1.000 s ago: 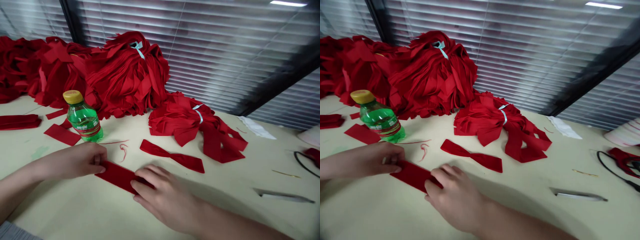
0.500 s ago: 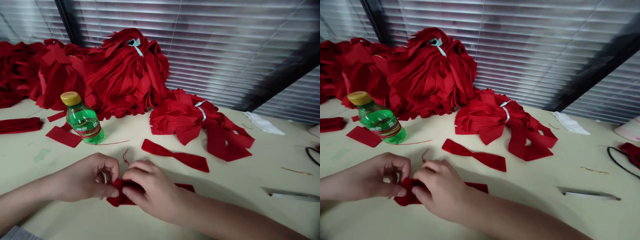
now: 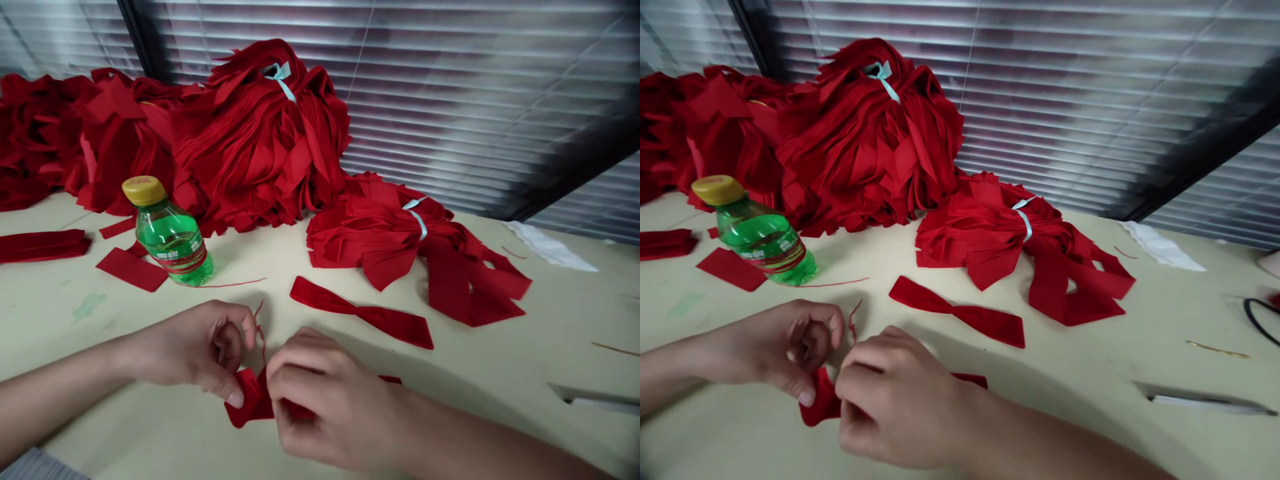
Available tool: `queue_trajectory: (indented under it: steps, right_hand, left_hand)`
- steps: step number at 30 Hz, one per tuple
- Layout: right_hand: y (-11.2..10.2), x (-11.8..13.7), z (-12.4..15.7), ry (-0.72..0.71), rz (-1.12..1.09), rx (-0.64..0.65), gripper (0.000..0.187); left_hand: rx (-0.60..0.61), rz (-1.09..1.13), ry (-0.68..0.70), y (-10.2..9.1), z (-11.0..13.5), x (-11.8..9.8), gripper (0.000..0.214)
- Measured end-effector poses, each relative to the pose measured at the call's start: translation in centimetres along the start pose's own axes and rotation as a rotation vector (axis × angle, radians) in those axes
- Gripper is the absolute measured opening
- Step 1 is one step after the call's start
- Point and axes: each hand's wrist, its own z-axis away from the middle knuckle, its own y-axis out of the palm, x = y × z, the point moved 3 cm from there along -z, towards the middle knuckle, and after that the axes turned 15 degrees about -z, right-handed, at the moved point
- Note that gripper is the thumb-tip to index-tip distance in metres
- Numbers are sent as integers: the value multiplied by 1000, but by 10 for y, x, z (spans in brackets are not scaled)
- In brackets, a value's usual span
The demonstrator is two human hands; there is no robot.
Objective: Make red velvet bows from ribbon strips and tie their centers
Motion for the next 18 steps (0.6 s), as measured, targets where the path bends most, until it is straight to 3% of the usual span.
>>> queue_trajectory:
  steps: [5, 8, 10, 13, 16, 18]
  right_hand:
    - [8, 2, 5, 119, -5, 7, 16]
    - [15, 1, 8, 83, -42, -13, 14]
    - [17, 1, 11, 32, -8, -13, 10]
    - [18, 0, 14, 43, 72, 19, 11]
    - [18, 0, 16, 49, 102, 26, 11]
    - [17, 1, 17, 30, 93, 25, 11]
  left_hand:
    - [-51, -186, 30, 12, 0, 4, 57]
    - [-94, -366, 72, 12, 0, 6, 57]
    - [-152, -600, 140, 6, 3, 3, 57]
    - [-255, -1066, 304, -2, 14, -10, 78]
    - [-292, -1373, 409, -3, 24, -17, 67]
    - [-343, -1488, 406, 0, 26, -13, 68]
